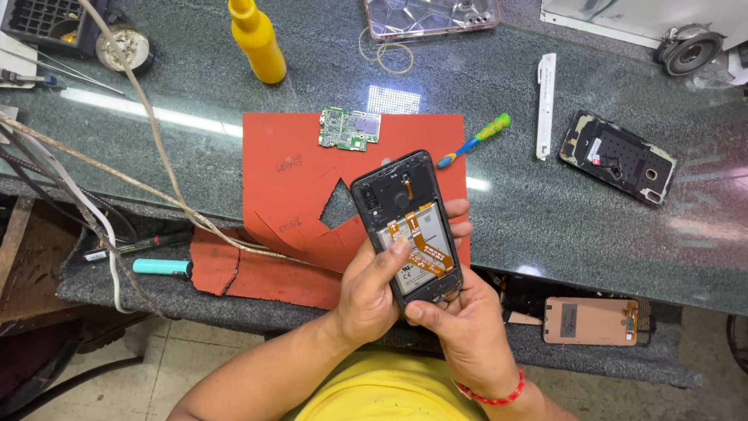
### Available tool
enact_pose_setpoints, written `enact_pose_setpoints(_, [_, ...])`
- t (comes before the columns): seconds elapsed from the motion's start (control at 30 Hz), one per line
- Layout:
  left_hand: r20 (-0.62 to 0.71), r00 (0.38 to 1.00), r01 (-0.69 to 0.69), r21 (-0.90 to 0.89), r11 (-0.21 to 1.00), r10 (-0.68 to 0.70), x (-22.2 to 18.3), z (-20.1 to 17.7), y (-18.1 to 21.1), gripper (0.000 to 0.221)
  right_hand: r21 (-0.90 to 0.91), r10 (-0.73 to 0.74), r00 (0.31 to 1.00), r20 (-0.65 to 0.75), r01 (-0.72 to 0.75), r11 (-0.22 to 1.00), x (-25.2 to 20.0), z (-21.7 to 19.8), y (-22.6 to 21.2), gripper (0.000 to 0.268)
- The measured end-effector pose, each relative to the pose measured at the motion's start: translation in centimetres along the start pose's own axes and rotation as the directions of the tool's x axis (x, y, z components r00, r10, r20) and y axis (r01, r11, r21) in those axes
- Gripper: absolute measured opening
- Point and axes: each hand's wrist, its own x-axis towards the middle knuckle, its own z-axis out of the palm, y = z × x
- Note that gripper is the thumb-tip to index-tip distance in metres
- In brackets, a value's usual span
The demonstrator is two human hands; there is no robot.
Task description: The person connects a new screen component to a mobile phone motherboard, plugs in a charging cable to check the display functionality, and سپس fits the internal assembly into the phone's rear housing.
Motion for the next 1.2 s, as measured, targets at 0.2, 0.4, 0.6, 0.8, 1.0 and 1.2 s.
enact_pose_setpoints(0.2, [-0.017, 0.999, 0.046, -0.116, 0.992, -0.048, -1.0, 0.2, -0.3, 0.06, -0.057, -0.07, 0.997, -0.044, 0.067, 0.996, -1.0, 0.2, -0.1, 0.052])
enact_pose_setpoints(0.4, [0.121, 0.944, 0.326, -0.177, 0.929, -0.308, -4.5, -1.1, 0.0, 0.063, -0.578, -0.449, 0.893, 0.029, 0.381, 0.721, -2.8, -3.4, -4.7, 0.066])
enact_pose_setpoints(0.6, [0.189, 0.809, 0.582, -0.131, 0.802, -0.556, -7.2, -1.6, -2.5, 0.063, -0.448, 0.002, 0.999, 0.042, 0.017, 0.894, -1.1, -4.8, -3.7, 0.03])
enact_pose_setpoints(0.8, [0.077, 0.885, 0.455, 0.073, 0.888, -0.46, -8.7, -2.6, -3.5, 0.06, -0.323, -0.066, 0.988, 0.142, 0.109, 0.94, -1.2, -5.2, -3.2, 0.025])
enact_pose_setpoints(1.0, [-0.177, 0.949, 0.315, 0.495, 0.81, -0.261, -7.2, -3.0, -1.4, 0.036, -0.416, -0.01, 0.988, 0.154, 0.074, 0.907, -1.6, -5.1, -2.6, 0.023])
enact_pose_setpoints(1.2, [-0.241, 0.954, 0.3, 0.698, 0.65, -0.181, -5.8, -2.4, -0.2, 0.029, -0.463, -0.052, 0.989, 0.136, 0.109, 0.879, -1.3, -4.9, -2.4, 0.026])
